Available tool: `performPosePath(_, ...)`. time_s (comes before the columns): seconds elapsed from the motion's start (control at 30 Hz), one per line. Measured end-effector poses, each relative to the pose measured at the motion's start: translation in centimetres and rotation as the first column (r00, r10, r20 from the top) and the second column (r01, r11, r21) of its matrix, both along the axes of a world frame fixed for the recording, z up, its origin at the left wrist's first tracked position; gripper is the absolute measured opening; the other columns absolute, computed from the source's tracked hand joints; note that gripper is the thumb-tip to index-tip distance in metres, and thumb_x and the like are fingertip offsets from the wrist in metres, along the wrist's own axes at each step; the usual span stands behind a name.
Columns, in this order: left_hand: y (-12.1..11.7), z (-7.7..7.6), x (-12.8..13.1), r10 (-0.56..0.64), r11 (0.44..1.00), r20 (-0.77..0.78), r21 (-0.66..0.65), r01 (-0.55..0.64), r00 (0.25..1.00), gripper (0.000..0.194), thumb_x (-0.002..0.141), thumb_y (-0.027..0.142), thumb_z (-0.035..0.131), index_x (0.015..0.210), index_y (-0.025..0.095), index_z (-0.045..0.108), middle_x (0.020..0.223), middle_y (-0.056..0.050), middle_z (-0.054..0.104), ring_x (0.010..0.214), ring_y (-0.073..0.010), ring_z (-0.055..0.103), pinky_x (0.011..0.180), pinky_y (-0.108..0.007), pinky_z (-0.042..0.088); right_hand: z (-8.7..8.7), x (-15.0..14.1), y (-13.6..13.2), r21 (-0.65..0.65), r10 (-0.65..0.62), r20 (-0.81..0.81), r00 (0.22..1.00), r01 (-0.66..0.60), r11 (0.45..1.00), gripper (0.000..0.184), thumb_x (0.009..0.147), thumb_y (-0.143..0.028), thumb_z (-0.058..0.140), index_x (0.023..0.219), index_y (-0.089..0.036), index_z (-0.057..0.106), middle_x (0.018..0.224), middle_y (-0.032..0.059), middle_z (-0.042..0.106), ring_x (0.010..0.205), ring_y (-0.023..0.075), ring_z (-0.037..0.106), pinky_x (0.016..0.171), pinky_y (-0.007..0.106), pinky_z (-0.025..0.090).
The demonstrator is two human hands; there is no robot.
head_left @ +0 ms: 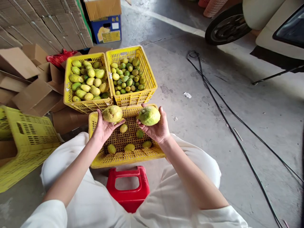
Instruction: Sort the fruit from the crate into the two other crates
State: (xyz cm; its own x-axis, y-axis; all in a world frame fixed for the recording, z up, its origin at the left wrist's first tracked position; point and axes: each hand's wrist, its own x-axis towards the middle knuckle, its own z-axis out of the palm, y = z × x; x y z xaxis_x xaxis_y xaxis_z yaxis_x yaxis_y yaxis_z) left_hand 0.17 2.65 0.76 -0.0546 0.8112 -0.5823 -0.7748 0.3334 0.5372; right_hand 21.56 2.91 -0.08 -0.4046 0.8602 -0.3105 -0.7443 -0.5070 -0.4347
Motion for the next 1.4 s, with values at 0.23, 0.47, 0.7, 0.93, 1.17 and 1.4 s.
performPosePath(0.23, 0.1, 0.4, -0.5, 0.051, 0.989, 0.031, -0.141, -0.046, 0.998, 0.041, 0.108, 0.045, 0.036, 0.106, 0.017, 0.064, 0.092, -0.01, 0.075, 0.083, -0.0237, 0.077, 0.071, -0.036, 0.067, -0.2, -0.6, 0.2, -0.121, -0.068, 0.025, 0.997, 0.071, 0.99, 0.037, 0.091, -0.057, 0.071, 0.108, -0.025, 0.064, 0.093, 0.0039, 0.077, 0.076, 0.0196, 0.077, 0.058, 0.026, 0.063)
performPosePath(0.47, -0.2, 1.1, -0.6, -0.001, 0.99, 0.071, -0.141, 0.011, 0.997, 0.024, 0.099, 0.033, 0.049, 0.09, 0.016, 0.064, 0.078, -0.006, 0.069, 0.073, -0.0196, 0.073, 0.06, -0.027, 0.062, -0.3, -0.1, 0.6, -0.172, -0.021, -0.044, 0.999, 0.013, 0.985, 0.047, 0.099, -0.061, 0.05, 0.093, -0.017, 0.064, 0.082, 0.0084, 0.075, 0.065, 0.0171, 0.069, 0.046, 0.023, 0.055)
performPosePath(0.7, -0.4, 1.4, -0.6, -0.052, 0.99, 0.094, -0.124, 0.063, 0.994, 0.021, 0.091, 0.034, 0.056, 0.088, 0.016, 0.066, 0.085, -0.01, 0.072, 0.075, -0.0202, 0.073, 0.06, -0.026, 0.062, -0.6, -0.1, 0.7, -0.093, -0.14, -0.027, 0.99, 0.137, 0.986, 0.021, 0.093, -0.041, 0.064, 0.107, -0.025, 0.064, 0.102, 0.0049, 0.077, 0.09, 0.0214, 0.075, 0.072, 0.034, 0.065)
performPosePath(0.93, -0.6, 0.6, -0.7, 0.031, 0.996, 0.078, -0.088, -0.024, 0.996, 0.012, 0.084, 0.026, 0.061, 0.092, 0.019, 0.066, 0.088, -0.005, 0.073, 0.086, -0.0226, 0.073, 0.088, -0.044, 0.065, -0.9, 0.0, 0.9, -0.205, -0.016, -0.064, 0.998, 0.002, 0.979, 0.037, 0.095, -0.054, 0.055, 0.096, -0.018, 0.063, 0.082, 0.0084, 0.075, 0.067, 0.018, 0.068, 0.052, 0.025, 0.056)
performPosePath(1.17, -0.4, 1.0, -0.6, -0.003, 0.999, 0.036, -0.051, 0.005, 0.999, 0.02, 0.094, 0.03, 0.052, 0.091, 0.017, 0.067, 0.096, -0.009, 0.075, 0.096, -0.0272, 0.074, 0.094, -0.055, 0.063, -0.6, 0.2, 0.9, -0.229, -0.121, -0.045, 0.992, 0.108, 0.967, 0.021, 0.093, -0.042, 0.061, 0.103, -0.023, 0.063, 0.09, 0.0054, 0.077, 0.085, 0.0225, 0.075, 0.063, 0.03, 0.063)
performPosePath(1.4, -0.3, 0.3, -0.4, 0.088, 0.992, 0.04, -0.1, -0.083, 0.995, 0.017, 0.093, 0.022, 0.05, 0.086, 0.018, 0.066, 0.092, -0.007, 0.074, 0.094, -0.0232, 0.073, 0.083, -0.043, 0.066, -1.0, 0.3, 1.1, -0.257, -0.002, 0.022, 1.0, 0.007, 0.966, 0.036, 0.093, -0.056, 0.062, 0.101, -0.021, 0.063, 0.082, 0.0044, 0.076, 0.068, 0.0184, 0.071, 0.053, 0.026, 0.058)
